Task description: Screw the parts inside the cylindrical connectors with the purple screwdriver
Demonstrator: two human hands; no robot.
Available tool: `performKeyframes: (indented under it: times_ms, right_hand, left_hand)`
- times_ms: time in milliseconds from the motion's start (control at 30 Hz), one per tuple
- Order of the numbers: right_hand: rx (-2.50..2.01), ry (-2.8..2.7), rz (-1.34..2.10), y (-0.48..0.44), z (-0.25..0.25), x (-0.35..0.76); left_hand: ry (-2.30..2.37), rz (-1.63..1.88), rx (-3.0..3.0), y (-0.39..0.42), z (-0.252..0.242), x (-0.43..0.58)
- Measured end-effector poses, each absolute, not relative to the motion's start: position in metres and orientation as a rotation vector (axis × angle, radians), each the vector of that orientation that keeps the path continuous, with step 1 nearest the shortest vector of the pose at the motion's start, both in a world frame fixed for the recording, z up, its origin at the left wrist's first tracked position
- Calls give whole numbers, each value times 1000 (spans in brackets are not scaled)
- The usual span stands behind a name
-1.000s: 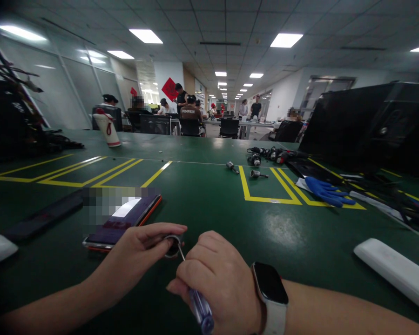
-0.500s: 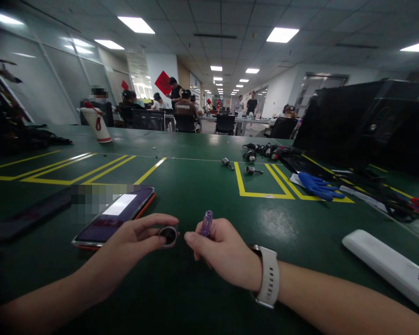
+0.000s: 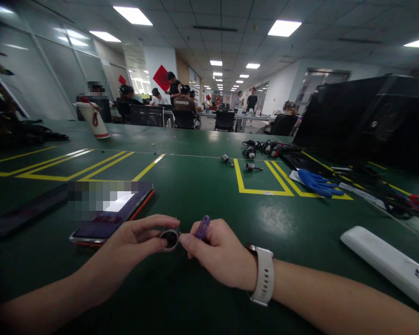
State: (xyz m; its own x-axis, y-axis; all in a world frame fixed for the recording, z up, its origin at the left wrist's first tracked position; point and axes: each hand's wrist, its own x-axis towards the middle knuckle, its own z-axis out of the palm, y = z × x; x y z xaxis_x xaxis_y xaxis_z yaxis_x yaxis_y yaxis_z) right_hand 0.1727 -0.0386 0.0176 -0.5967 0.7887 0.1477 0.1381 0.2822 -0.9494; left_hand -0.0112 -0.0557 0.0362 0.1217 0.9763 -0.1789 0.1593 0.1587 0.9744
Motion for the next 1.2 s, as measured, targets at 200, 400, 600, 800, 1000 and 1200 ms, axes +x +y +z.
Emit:
performKeyframes:
  times_ms: [200, 400, 600, 800, 1000, 1200]
  right_hand:
    - [-820, -1967, 1302, -41, 19, 170]
    - [-848, -1963, 1279, -43, 17, 168]
    - [-782, -1491, 1608, -35, 9, 166]
    - [-459, -1479, 1279, -38, 19, 174]
    - [-431, -2040, 668, -50, 24, 175]
    - [-381, -2204, 396, -53, 22, 172]
  left_hand:
    - [1288, 896, 1274, -56, 36, -12]
    - [1284, 906, 1213, -55, 35, -11]
    - [1239, 931, 1110, -55, 34, -13]
    - [1211, 927, 1083, -56, 34, -13]
    - [1202, 1000, 1136, -57, 34, -12]
    - [1198, 1026, 1179, -58, 35, -9]
